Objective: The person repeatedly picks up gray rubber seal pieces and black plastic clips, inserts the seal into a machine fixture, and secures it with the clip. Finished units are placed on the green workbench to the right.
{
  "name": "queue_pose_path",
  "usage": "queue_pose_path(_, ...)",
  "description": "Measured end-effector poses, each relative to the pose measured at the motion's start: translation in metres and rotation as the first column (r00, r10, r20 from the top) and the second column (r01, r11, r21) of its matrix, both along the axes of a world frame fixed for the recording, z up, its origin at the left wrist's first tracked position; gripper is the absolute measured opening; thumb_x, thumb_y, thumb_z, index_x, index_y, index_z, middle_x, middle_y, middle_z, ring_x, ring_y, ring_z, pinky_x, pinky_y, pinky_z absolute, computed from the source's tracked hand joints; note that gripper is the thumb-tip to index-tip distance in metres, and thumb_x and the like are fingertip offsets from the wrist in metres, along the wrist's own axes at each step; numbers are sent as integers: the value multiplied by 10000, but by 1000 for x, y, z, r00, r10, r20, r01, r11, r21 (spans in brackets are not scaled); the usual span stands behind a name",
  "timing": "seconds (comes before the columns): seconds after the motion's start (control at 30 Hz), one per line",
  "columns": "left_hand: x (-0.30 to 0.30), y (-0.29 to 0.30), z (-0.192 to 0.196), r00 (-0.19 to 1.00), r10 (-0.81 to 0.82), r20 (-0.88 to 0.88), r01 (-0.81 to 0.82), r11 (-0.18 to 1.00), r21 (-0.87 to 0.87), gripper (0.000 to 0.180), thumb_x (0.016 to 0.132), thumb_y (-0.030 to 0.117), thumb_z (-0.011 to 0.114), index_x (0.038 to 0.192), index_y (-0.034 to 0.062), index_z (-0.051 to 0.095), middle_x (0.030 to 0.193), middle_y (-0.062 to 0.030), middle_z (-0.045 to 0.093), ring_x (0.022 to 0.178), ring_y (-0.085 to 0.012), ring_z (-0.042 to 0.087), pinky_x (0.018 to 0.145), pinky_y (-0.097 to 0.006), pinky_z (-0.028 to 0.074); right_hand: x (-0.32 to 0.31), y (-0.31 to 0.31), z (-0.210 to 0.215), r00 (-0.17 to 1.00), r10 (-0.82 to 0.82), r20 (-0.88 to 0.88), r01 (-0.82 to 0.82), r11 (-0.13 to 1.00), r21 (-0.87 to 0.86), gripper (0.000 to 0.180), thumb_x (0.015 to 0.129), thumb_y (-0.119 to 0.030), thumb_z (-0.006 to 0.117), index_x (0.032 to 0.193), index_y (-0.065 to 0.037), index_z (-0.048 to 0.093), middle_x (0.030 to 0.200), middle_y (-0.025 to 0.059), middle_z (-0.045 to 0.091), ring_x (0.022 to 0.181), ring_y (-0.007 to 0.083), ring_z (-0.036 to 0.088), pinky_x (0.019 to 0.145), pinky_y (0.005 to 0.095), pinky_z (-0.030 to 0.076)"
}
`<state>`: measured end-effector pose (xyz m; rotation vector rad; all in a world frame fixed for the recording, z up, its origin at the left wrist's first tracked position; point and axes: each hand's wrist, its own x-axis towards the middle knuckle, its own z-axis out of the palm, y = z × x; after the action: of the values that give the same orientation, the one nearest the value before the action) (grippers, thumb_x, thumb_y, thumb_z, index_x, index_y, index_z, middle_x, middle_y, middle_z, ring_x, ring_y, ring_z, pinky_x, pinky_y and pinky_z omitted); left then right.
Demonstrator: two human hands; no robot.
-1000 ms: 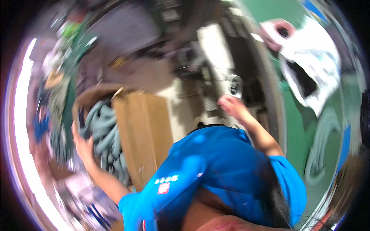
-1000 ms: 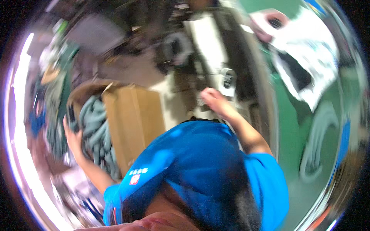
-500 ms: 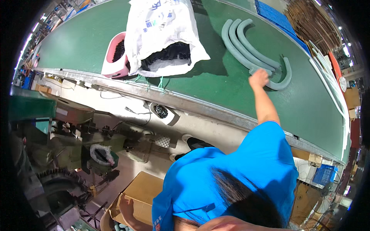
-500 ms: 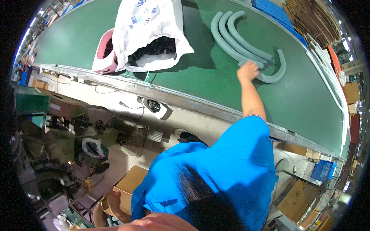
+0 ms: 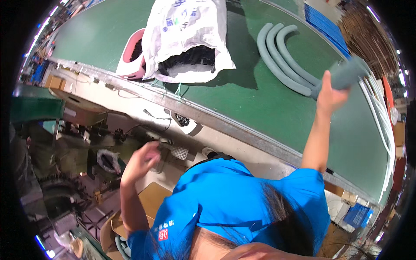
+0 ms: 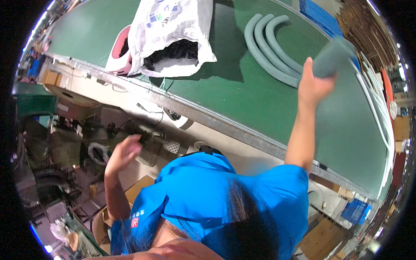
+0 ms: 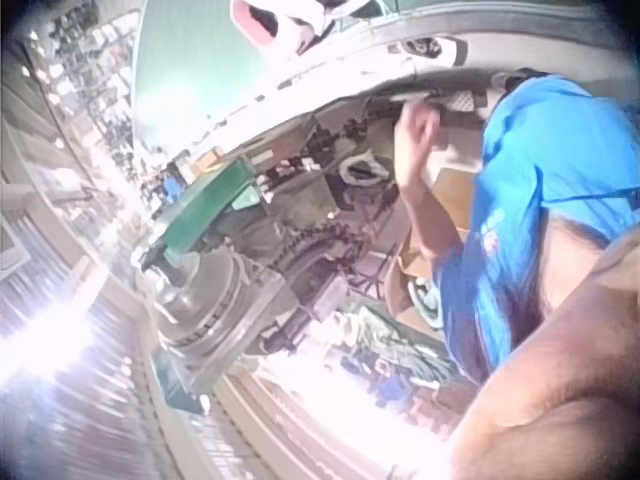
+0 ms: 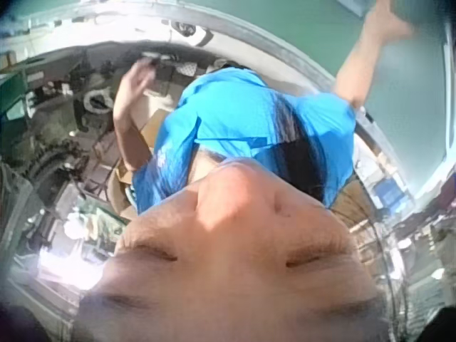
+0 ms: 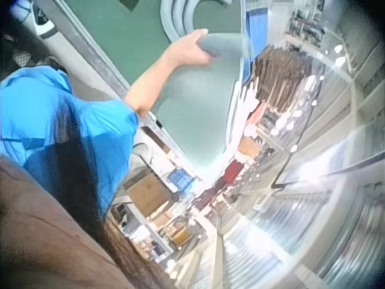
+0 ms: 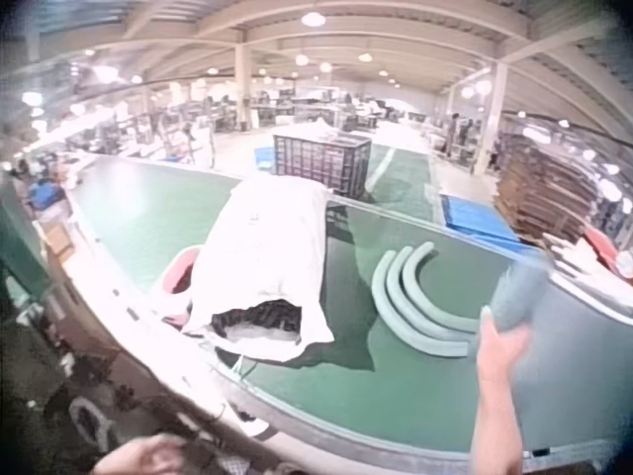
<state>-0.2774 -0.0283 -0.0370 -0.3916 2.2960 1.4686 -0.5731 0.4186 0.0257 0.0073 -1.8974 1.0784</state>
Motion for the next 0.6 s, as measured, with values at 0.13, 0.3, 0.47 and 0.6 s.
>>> queue_pose_path(0.13,-92,71,13,977,134,-166,-22,835,550,512,913,288,570,1337,45,417,1239,-129,551,1149,-225,523,971,-370,400,68,-52,54,677,499,-540,-734,502,-457,254,778,-82,573,1020,-62,499,852,60,524,696,175,545,752,405,467)
queue_pose_path(0.3,-125,65,46,551,833,49,-177,59,982,576,875,342,596,1317,31,397,1140,-108,567,1056,-214,558,931,-369,446,81,-107,-2,45,751,-659,-455,-572,-683,256,710,-120,596,925,-102,457,782,28,479,734,132,502,676,338,421)
queue_pose_path(0.47,0,7,52,494,785,-374,-112,484,868,575,732,180,687,1213,85,387,713,18,386,617,-100,414,614,-257,374,70,-155,-163,-136,816,562,-653,353,-670,331,831,-209,641,1088,-25,540,1037,79,585,974,192,570,838,327,482)
queue_pose_path(0.6,99,36,76,601,701,-383,-650,708,276,502,633,156,761,1068,4,563,801,-31,595,727,-154,586,665,-288,459,-16,-225,-164,147,564,812,-962,272,-15,210,834,-109,605,1036,-62,573,1036,114,587,952,263,571,793,364,488)
